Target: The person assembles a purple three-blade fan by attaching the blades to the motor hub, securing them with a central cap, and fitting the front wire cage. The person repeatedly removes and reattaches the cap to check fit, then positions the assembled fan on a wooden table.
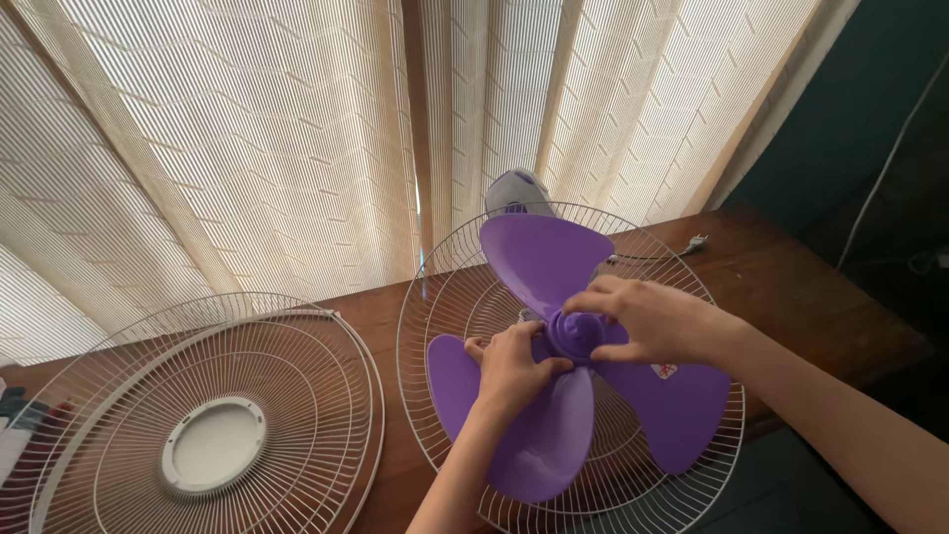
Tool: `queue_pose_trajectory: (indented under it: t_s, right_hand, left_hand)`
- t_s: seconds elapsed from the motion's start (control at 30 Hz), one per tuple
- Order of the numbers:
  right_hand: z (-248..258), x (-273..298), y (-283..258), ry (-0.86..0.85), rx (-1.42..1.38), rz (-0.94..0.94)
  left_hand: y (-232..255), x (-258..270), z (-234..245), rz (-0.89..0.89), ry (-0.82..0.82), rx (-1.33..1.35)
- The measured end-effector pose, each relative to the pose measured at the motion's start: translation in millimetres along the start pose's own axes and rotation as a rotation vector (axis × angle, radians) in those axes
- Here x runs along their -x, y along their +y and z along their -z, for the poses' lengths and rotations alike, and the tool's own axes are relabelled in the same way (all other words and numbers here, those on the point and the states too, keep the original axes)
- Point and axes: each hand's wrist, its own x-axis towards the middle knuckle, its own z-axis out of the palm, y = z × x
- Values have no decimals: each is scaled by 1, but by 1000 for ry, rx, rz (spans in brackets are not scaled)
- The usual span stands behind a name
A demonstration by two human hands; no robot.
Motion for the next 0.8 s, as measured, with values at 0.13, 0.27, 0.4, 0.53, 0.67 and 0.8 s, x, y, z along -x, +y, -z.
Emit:
queue_pose_trajectory:
  t_s: [0.13, 0.27, 0.4, 0.53, 0.67, 0.8]
  right_hand:
    - [-13, -11, 8, -4, -49, 68]
    - [-24, -14, 16, -25, 30, 40]
    - [-26, -17, 18, 108, -53, 146]
    - [-26, -18, 20, 92, -49, 90]
    - [-32, -14, 19, 121, -32, 39]
    - [-37, -18, 11, 24, 87, -171]
  left_hand:
    - [4, -1, 1, 27, -15, -3]
    - [2, 2, -1, -10, 22, -13]
    - [3, 2, 2, -36, 42, 27]
    - [9, 1, 5, 37, 5, -14]
    - [12, 3, 5, -12, 16, -29]
    - [9, 5, 2, 35, -31, -29]
